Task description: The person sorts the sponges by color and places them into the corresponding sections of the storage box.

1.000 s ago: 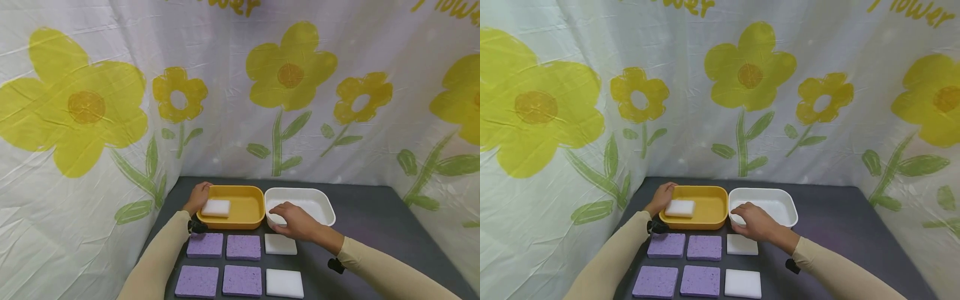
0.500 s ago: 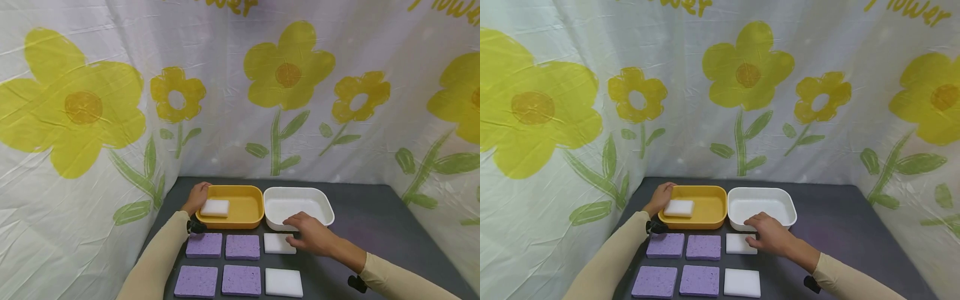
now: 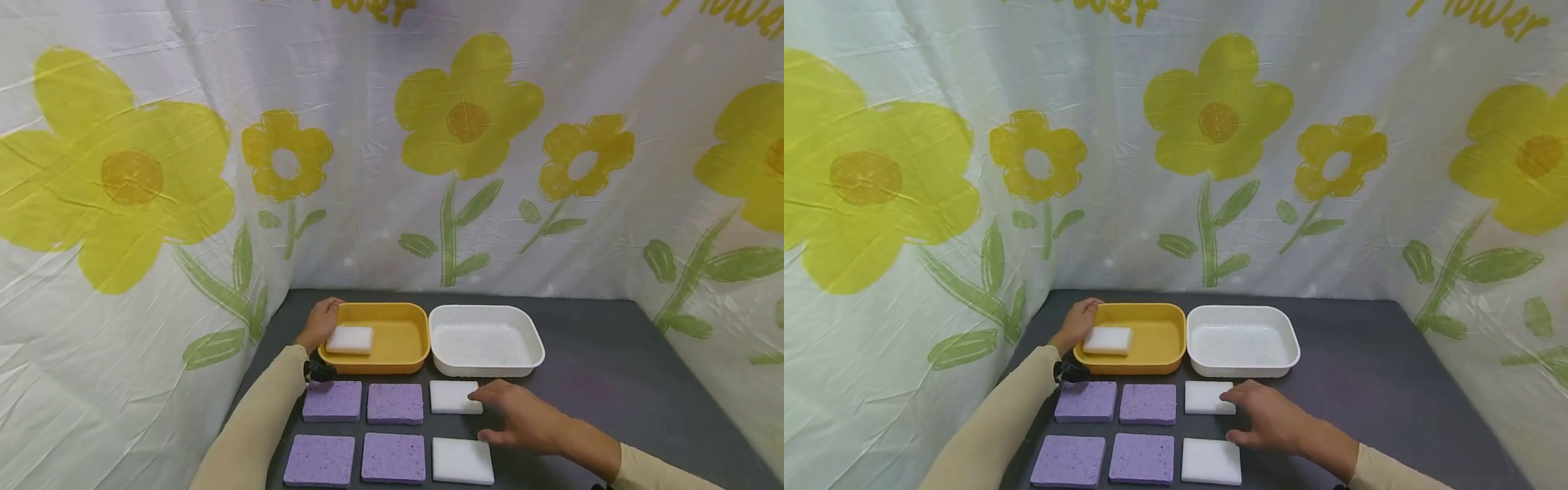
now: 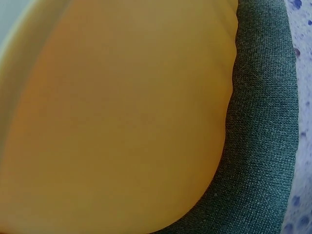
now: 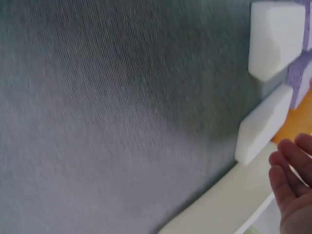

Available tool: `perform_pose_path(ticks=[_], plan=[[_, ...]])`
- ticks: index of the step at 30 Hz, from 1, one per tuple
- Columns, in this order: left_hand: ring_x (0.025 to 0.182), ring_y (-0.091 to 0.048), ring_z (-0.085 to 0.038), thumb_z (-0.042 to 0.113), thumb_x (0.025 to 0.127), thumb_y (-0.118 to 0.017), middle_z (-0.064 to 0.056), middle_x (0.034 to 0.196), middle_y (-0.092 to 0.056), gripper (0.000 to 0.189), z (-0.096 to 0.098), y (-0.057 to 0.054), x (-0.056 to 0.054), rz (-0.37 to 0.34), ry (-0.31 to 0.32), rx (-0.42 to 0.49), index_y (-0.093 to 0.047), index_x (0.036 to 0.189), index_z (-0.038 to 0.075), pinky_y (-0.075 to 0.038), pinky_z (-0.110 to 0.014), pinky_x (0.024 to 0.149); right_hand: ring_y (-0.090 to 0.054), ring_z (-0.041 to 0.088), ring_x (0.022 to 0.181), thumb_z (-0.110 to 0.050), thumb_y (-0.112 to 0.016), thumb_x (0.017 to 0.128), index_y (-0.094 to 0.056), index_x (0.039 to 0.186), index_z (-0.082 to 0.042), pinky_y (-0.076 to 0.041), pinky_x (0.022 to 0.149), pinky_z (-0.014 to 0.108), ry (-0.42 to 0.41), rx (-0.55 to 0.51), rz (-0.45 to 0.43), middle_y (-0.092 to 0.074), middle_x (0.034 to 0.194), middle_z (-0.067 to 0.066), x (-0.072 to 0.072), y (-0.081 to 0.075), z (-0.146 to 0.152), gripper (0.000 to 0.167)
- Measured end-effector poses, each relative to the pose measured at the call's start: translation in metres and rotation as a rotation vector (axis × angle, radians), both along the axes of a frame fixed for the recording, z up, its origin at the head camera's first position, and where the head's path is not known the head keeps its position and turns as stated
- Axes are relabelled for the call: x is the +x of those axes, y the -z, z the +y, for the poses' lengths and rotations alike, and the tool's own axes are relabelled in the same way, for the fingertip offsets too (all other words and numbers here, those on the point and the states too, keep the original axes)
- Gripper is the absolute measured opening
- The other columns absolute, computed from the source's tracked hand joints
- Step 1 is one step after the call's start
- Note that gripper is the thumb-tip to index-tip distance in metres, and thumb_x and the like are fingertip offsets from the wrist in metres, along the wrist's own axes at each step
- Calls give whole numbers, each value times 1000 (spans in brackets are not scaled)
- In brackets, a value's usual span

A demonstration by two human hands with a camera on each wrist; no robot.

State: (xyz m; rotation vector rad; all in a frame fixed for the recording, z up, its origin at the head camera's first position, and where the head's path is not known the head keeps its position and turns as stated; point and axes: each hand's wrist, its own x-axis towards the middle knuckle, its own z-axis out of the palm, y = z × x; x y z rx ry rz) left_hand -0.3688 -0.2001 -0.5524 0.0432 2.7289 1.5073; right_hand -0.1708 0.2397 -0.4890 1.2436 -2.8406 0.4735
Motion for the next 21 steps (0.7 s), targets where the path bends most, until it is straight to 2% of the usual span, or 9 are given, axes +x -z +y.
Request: perform_pose_path(ticks=[6, 11, 21], plan=[[128, -63, -40, 22, 121, -33, -23, 141, -66, 44, -1, 1, -1, -1, 8, 8, -62, 145, 1, -49, -59, 113, -70, 18, 116, -44, -90, 88, -73, 134, -5, -62, 94, 38, -77, 5, 9, -76, 126, 4, 11, 14, 0, 63], [127, -63, -41, 21, 121, -33, -24, 141, -66, 44, -1, 0, 0, 7, 14, 24, -62, 144, 0, -49, -59, 113, -69, 16, 116, -49, -92, 86, -72, 135, -6, -62, 94, 37, -84, 15, -22, -75, 126, 3, 17, 20, -2, 69], [133, -61, -41, 21, 121, -33, -24, 145, -64, 44, -1, -2, -1, -14, 10, 17, -61, 146, 0, -47, -60, 117, -70, 16, 123, -48, -90, 89, -70, 142, -6, -61, 99, 38, -69, 49, -186, -74, 135, 4, 28, 25, -9, 70]])
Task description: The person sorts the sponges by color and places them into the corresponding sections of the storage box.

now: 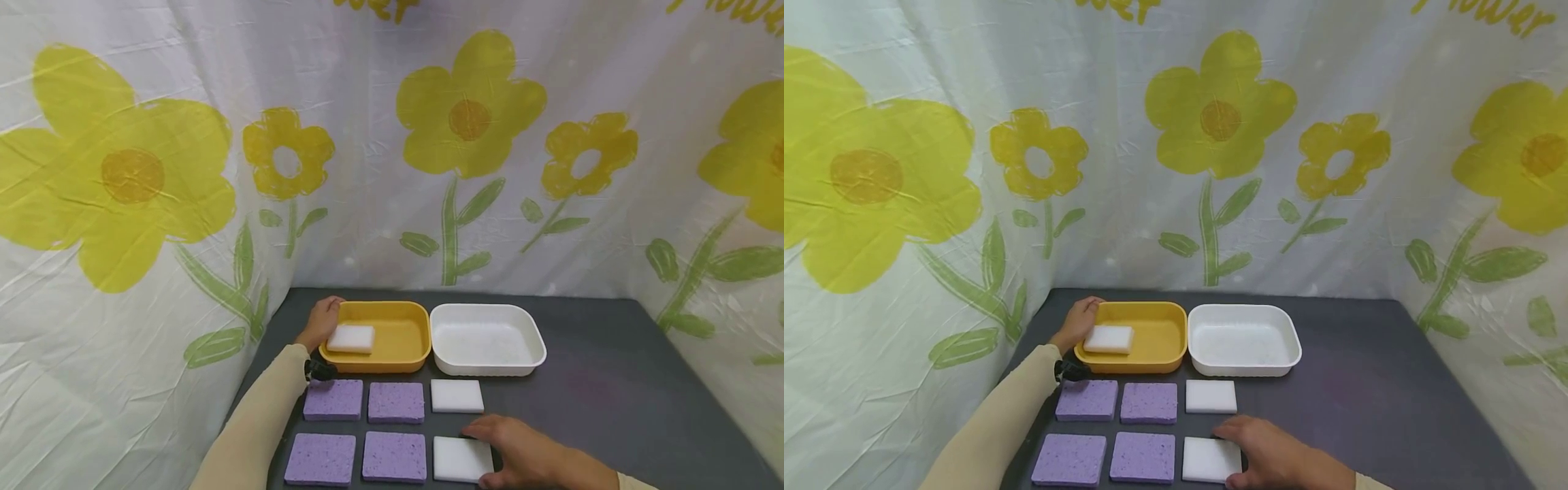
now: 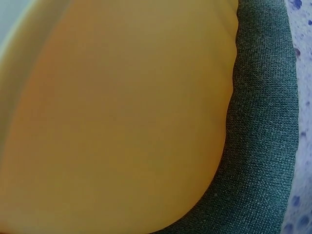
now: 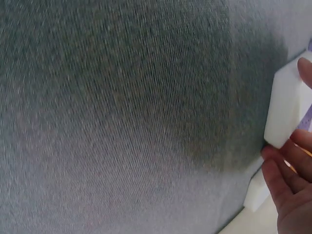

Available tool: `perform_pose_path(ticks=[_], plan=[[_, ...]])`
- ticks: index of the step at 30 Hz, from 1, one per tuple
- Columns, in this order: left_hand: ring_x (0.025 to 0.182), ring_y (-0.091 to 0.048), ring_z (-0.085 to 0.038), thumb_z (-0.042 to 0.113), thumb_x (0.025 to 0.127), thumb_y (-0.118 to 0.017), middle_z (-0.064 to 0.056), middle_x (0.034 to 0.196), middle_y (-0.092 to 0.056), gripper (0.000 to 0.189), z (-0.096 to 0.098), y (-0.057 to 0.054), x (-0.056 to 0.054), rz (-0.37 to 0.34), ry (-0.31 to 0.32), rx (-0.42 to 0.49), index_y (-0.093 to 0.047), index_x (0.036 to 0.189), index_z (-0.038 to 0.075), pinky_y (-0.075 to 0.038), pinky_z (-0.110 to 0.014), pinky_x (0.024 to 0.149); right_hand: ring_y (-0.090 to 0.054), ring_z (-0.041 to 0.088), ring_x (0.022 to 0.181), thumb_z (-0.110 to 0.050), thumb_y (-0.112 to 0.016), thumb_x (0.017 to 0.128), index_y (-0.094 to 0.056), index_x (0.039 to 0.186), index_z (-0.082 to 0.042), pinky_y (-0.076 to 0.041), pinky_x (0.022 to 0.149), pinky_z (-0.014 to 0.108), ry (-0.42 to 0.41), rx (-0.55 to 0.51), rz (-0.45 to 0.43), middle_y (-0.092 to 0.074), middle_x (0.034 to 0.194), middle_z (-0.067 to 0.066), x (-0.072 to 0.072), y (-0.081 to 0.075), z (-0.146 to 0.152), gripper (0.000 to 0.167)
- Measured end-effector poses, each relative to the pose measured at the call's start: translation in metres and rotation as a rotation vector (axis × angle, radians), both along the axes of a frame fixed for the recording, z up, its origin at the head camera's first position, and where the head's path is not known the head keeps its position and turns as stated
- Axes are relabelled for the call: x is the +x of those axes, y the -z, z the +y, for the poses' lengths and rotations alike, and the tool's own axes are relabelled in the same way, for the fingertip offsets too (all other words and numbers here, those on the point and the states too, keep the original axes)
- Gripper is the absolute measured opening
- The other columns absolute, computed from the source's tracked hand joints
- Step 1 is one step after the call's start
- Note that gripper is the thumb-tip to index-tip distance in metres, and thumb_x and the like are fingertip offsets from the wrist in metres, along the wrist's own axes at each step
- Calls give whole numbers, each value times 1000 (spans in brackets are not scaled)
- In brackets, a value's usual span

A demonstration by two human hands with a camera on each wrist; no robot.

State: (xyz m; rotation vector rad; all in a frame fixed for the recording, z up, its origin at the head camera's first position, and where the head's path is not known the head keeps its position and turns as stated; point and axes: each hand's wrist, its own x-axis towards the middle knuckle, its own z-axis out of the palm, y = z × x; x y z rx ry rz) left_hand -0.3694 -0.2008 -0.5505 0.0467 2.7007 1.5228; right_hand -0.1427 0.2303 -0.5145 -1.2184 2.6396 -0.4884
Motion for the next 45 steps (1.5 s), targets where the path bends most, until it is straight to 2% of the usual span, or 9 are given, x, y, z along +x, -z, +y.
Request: perform_pose_path(ticks=[7, 16, 19, 22, 27, 34, 39, 45], plan=[[132, -61, -40, 23, 121, -33, -23, 146, -64, 44, -1, 0, 0, -17, -1, 3, -61, 148, 1, -47, -60, 117, -67, 10, 121, -44, -88, 93, -70, 141, -8, -61, 95, 33, 22, 5, -84, -73, 134, 2, 2, 4, -1, 62], [130, -62, -39, 24, 121, -32, -23, 145, -64, 45, -2, -1, -2, -5, 2, -2, -61, 148, 2, -48, -60, 116, -67, 8, 118, -42, -87, 94, -71, 140, -8, -62, 93, 31, 25, 3, -71, -73, 132, 3, 3, -1, -2, 60], [127, -63, -39, 24, 121, -32, -22, 143, -66, 45, -1, -1, -2, 4, 7, -1, -62, 147, 2, -49, -59, 113, -67, 10, 119, -39, -88, 94, -71, 140, -6, -62, 93, 32, 8, -10, -29, -73, 132, 4, 1, -6, 0, 59], [125, -64, -38, 23, 121, -32, -22, 140, -66, 45, -1, -1, -3, 14, 11, 0, -62, 146, 2, -51, -58, 110, -68, 11, 116, -35, -89, 92, -72, 137, -5, -62, 91, 32, -19, -48, 71, -73, 129, 4, -3, -12, 2, 57], [125, -64, -38, 23, 121, -33, -22, 140, -67, 44, -2, -1, -4, 15, 5, 5, -63, 145, 2, -51, -58, 112, -68, 13, 112, -30, -90, 88, -72, 135, -5, -61, 88, 32, -15, -72, 195, -73, 127, 5, -14, -28, 3, 56], [128, -63, -39, 24, 121, -33, -22, 142, -66, 44, -3, 1, -5, -2, 5, 18, -62, 146, 2, -50, -59, 113, -67, 13, 113, -29, -87, 90, -70, 139, -6, -60, 90, 33, 27, -15, 211, -72, 131, 5, -35, -50, -6, 57], [127, -63, -40, 23, 120, -34, -23, 141, -66, 44, -2, 3, -4, 5, 0, 16, -63, 145, 1, -50, -59, 113, -69, 17, 115, -29, -85, 92, -70, 139, -5, -61, 92, 37, 26, -10, 264, -73, 131, 5, -54, -65, -14, 55], [126, -64, -39, 22, 120, -34, -23, 139, -67, 43, -2, 7, -5, 12, -4, 5, -64, 143, 0, -50, -58, 113, -69, 20, 113, -28, -82, 94, -70, 138, -3, -61, 91, 39, 39, -18, 294, -73, 130, 7, -76, -75, -24, 52]])
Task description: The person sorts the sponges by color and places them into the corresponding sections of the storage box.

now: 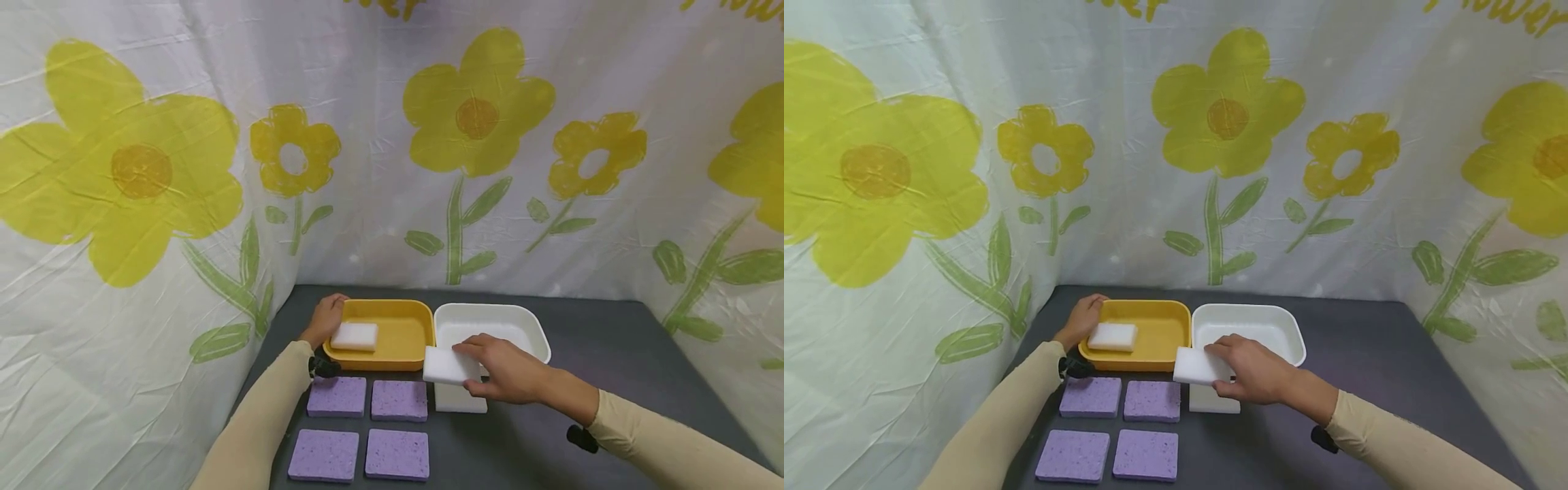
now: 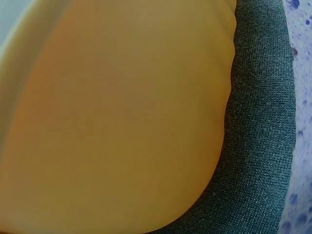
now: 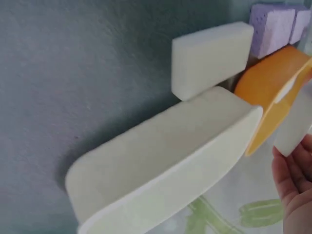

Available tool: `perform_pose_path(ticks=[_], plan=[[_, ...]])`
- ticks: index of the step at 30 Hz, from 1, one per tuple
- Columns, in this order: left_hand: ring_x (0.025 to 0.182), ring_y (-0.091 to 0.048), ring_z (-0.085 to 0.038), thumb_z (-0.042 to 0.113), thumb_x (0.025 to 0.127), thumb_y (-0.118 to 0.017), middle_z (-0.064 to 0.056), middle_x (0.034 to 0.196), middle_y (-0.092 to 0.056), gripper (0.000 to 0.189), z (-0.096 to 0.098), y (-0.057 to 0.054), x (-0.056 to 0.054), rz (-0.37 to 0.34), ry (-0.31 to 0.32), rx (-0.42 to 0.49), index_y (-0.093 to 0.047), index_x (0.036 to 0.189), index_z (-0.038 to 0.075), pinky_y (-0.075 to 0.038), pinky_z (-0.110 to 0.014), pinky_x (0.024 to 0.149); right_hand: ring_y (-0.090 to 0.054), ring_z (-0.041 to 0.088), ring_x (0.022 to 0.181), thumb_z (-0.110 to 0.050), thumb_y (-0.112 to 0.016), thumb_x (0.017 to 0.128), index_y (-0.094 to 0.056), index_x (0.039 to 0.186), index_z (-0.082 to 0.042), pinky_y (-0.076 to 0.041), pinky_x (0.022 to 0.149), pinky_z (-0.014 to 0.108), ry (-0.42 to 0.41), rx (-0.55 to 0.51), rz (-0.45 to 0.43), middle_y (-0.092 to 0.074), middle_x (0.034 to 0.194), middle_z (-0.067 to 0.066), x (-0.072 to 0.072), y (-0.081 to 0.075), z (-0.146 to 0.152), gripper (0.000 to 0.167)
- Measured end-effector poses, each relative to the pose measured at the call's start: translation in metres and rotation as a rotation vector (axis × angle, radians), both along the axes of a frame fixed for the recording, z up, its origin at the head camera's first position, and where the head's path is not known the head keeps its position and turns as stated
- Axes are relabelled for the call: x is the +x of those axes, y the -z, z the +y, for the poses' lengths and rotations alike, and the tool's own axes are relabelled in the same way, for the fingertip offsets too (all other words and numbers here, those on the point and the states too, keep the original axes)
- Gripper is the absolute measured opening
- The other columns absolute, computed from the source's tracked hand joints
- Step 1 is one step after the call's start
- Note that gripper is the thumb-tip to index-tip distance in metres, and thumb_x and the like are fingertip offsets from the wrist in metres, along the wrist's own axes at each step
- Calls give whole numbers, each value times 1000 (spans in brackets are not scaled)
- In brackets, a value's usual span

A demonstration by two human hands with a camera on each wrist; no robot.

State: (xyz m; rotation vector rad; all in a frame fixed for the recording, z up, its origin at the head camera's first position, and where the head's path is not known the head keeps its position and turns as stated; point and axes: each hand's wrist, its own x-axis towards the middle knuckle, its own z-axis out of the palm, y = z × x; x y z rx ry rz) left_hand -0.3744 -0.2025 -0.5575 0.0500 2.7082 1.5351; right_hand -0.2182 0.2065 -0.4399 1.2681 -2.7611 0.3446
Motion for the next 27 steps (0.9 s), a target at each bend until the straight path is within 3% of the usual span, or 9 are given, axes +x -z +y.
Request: perform_pose_path(ticks=[8, 20, 27], plan=[[128, -63, -40, 21, 121, -35, -23, 141, -67, 43, 0, -2, 1, -5, 3, 2, -63, 145, 0, -49, -59, 115, -70, 25, 115, -27, -82, 94, -69, 140, -2, -61, 96, 43, 20, -2, 19, -73, 131, 11, -20, -6, -14, 54], [126, -63, -40, 22, 121, -34, -24, 140, -66, 43, -3, -5, 4, -12, 5, 18, -62, 145, 1, -50, -60, 113, -70, 27, 111, -27, -81, 94, -71, 136, -1, -62, 92, 42, 12, 0, 44, -74, 129, 13, -57, -14, -35, 51], [123, -64, -38, 24, 121, -35, -22, 138, -67, 43, 0, -7, 6, -19, -3, 14, -63, 144, 2, -51, -58, 111, -67, 30, 115, -30, -80, 96, -71, 140, -3, -60, 95, 44, 26, 42, 0, -73, 130, 14, -71, -11, -54, 52]])
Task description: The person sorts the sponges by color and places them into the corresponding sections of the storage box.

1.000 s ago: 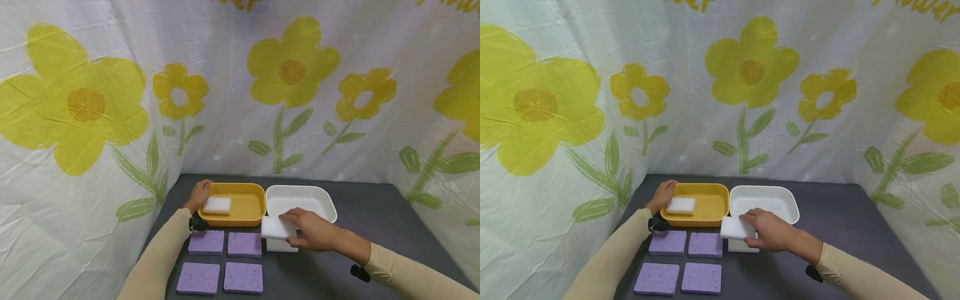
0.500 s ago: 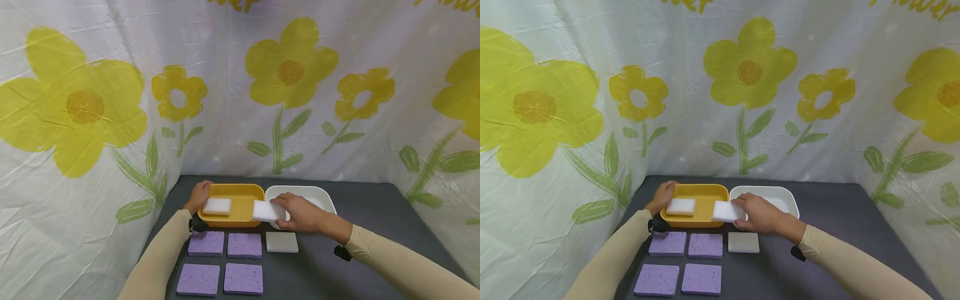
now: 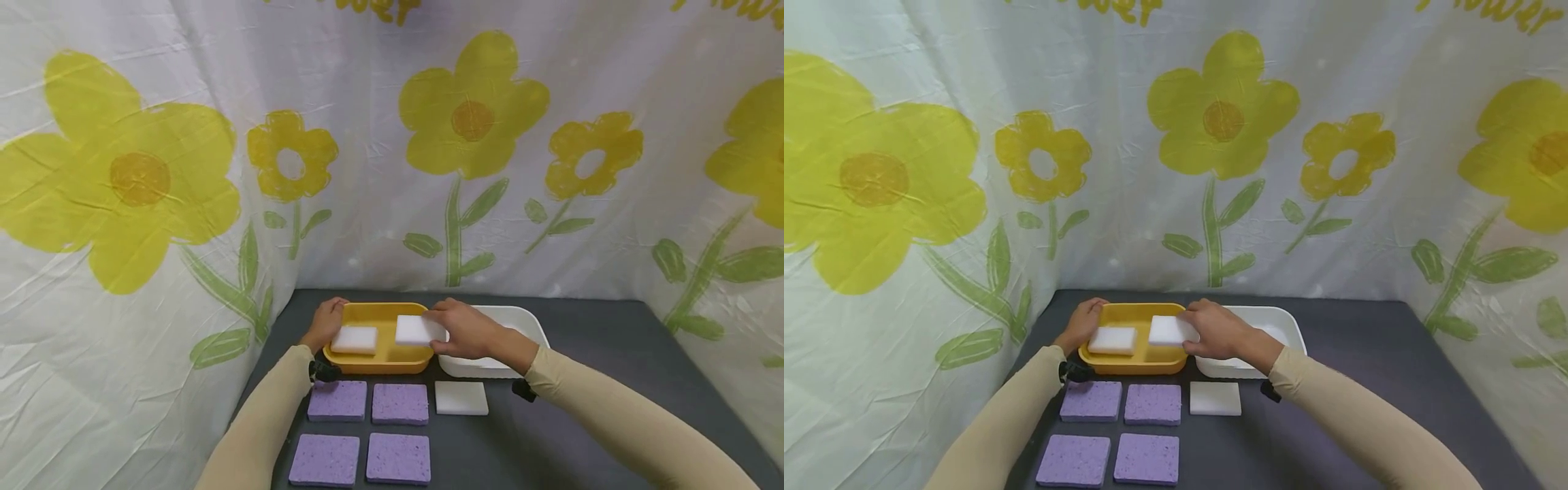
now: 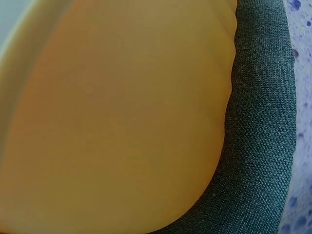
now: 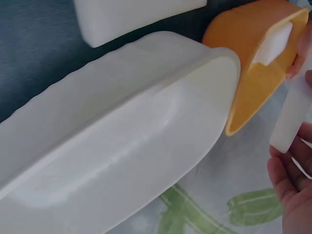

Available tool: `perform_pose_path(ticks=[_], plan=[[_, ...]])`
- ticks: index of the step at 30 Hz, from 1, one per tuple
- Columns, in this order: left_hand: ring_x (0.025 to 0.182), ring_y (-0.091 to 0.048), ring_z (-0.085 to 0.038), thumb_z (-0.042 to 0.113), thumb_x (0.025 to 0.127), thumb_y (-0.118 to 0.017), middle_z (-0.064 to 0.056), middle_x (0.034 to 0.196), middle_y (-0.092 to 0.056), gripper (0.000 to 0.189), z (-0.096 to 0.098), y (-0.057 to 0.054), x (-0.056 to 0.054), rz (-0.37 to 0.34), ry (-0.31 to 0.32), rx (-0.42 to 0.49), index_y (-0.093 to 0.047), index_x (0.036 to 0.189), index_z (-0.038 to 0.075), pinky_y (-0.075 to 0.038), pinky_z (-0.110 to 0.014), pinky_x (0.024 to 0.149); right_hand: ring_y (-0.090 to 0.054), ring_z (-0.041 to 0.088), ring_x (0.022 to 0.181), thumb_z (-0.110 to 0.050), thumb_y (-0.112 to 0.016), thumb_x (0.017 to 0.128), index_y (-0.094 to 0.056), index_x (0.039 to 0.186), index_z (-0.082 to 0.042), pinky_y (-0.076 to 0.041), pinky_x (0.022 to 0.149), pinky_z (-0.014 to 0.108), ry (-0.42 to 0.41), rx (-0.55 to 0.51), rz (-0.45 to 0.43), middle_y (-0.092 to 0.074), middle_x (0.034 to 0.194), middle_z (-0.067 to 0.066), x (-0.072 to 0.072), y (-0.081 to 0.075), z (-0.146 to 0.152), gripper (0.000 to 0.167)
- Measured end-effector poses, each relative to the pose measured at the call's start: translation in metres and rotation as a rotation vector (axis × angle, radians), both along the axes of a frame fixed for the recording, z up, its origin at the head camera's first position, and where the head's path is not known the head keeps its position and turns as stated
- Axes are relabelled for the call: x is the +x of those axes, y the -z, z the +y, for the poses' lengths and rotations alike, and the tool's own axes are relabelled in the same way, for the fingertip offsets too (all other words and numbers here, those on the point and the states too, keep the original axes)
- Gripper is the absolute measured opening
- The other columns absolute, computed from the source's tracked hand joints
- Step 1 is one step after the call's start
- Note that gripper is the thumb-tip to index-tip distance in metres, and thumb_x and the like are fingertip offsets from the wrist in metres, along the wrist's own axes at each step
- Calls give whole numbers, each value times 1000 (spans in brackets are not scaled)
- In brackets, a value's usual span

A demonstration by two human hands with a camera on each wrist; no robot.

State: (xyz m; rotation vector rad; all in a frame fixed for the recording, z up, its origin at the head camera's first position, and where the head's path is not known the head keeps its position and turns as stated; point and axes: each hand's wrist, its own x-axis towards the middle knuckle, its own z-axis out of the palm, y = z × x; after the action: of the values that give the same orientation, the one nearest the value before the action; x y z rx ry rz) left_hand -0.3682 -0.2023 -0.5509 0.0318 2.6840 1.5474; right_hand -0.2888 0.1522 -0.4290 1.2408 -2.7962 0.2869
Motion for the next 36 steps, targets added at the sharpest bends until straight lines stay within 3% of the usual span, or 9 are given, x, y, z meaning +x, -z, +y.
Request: perform_pose_path(ticks=[13, 21, 28, 36], plan=[[122, -65, -37, 24, 121, -35, -21, 137, -68, 43, 2, 0, 0, 3, -7, -2, -64, 143, 2, -52, -57, 110, -67, 30, 119, -32, -82, 96, -72, 137, -7, -59, 97, 44, -6, 88, -72, -73, 132, 13, -26, 25, -27, 49], [122, -65, -37, 24, 120, -36, -21, 137, -68, 42, 0, 4, -1, -2, -14, 5, -64, 143, 3, -52, -58, 111, -68, 28, 107, -30, -84, 93, -73, 129, -6, -58, 92, 43, -34, 122, -21, -76, 121, 12, -35, 37, -38, 44], [123, -65, -38, 25, 120, -37, -21, 138, -68, 42, 0, 4, -1, -5, -12, 20, -64, 143, 3, -52, -58, 111, -70, 23, 98, -29, -84, 94, -76, 120, -9, -48, 87, 44, -14, 157, 28, -78, 110, 7, -39, 48, -44, 35], [124, -65, -37, 24, 121, -37, -21, 138, -68, 42, 0, 3, -1, 6, -7, 12, -64, 144, 3, -53, -58, 111, -69, 21, 93, -27, -84, 94, -76, 111, -11, -42, 86, 44, 25, 187, -34, -78, 101, 3, -43, 57, -47, 25]])
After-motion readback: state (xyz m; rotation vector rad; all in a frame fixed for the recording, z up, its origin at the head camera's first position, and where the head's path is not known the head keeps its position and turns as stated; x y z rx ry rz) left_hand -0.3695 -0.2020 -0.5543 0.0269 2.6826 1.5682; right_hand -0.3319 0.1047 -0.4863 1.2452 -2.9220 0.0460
